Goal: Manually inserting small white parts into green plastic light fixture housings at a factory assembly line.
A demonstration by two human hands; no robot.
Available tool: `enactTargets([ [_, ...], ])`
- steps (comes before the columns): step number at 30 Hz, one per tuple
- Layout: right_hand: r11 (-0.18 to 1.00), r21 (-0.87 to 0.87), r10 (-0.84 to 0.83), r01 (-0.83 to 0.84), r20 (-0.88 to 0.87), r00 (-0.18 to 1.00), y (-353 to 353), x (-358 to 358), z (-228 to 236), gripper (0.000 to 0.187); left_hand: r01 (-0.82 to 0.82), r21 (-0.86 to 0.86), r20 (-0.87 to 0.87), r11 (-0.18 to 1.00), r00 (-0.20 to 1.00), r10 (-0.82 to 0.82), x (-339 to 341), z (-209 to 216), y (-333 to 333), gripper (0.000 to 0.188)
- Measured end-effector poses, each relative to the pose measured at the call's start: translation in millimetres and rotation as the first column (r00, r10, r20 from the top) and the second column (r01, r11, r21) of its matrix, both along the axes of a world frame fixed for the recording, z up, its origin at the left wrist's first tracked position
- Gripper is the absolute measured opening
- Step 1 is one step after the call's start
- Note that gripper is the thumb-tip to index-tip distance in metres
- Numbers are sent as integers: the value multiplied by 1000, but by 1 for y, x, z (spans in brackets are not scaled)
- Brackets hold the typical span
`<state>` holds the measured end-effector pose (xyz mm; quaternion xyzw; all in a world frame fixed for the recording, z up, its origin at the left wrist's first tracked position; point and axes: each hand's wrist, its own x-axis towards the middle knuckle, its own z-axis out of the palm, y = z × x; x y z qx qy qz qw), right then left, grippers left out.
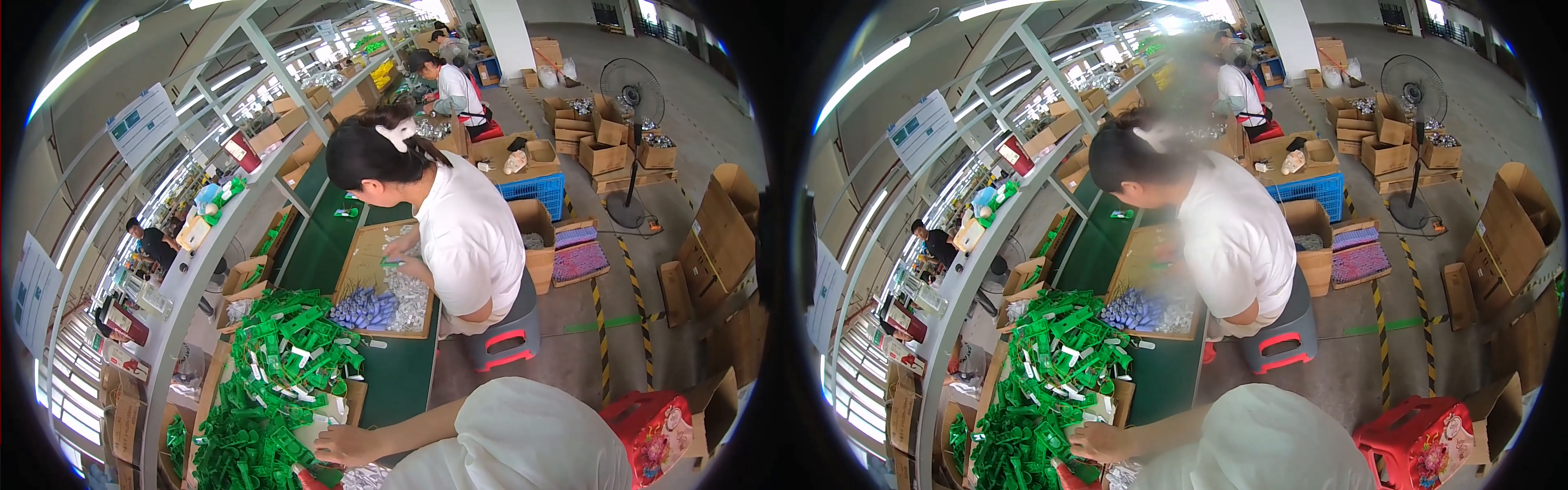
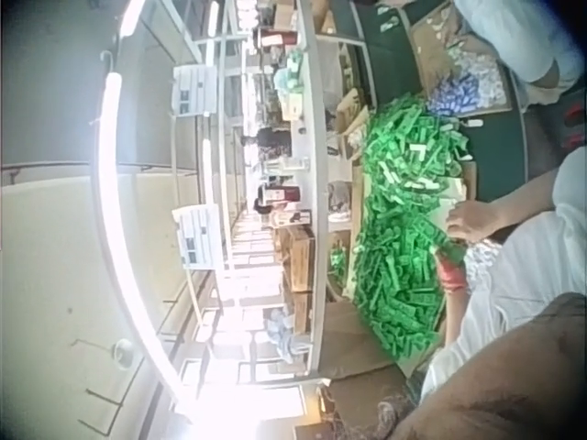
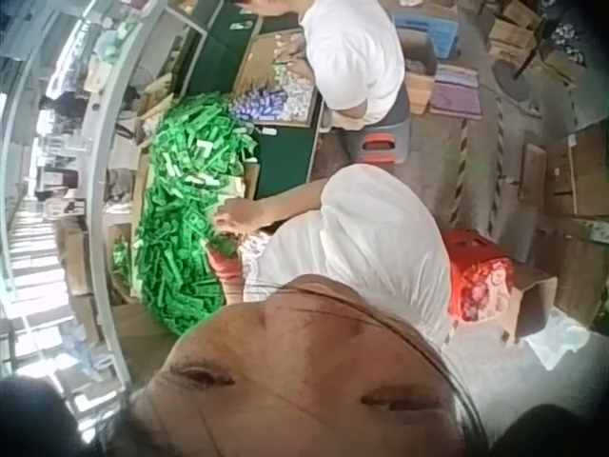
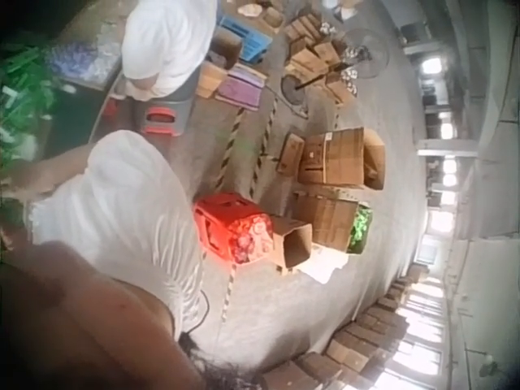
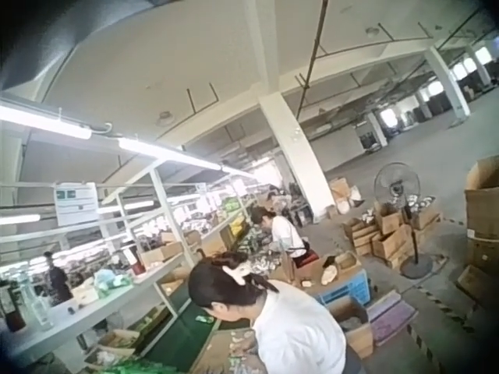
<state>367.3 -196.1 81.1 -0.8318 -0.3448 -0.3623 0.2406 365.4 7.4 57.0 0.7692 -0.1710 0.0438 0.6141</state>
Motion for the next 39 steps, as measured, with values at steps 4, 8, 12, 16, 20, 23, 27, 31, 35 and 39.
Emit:
enactTargets([
  [4,1000,16,-7,7,3,1000,-2,0,-1,20,2,41,14,999,1000,-3,2,-1,0,21],
  [8,1000,-5,20,-20,-35,999,-3,1,-4,17,-139,-480,-531,866,832,-160,6,5,-4,19],
  [12,999,5,34,-34,7,999,-5,-1,-2,17,-194,-481,-563,855,816,-132,4,2,-5,31],
  [16,1000,6,28,-28,-8,1000,-9,-2,-3,16,-37,-97,-284,995,959,8,3,-3,-8,40],
  [20,999,9,31,-31,-12,999,-10,-3,-5,16,-202,-497,-592,844,790,-159,1,4,-10,25],
  [23,999,26,43,-42,-17,999,-12,-2,-5,15,-59,-412,-468,909,870,-156,3,-6,-4,21],
  [27,999,26,31,-30,-48,998,-19,-3,-8,15,-40,223,254,974,967,-18,-11,11,-27,36],
  [31,999,36,38,-36,-45,998,-20,-4,-11,16,-105,186,149,977,986,77,-5,-2,-18,44],
  [35,998,47,38,-36,-48,998,-24,-3,-10,16,-290,600,520,746,850,-88,-16,23,-33,45],
  [39,999,20,43,-42,-29,999,-23,-4,-8,15,-178,479,425,860,904,-50,-10,2,-24,43],
])
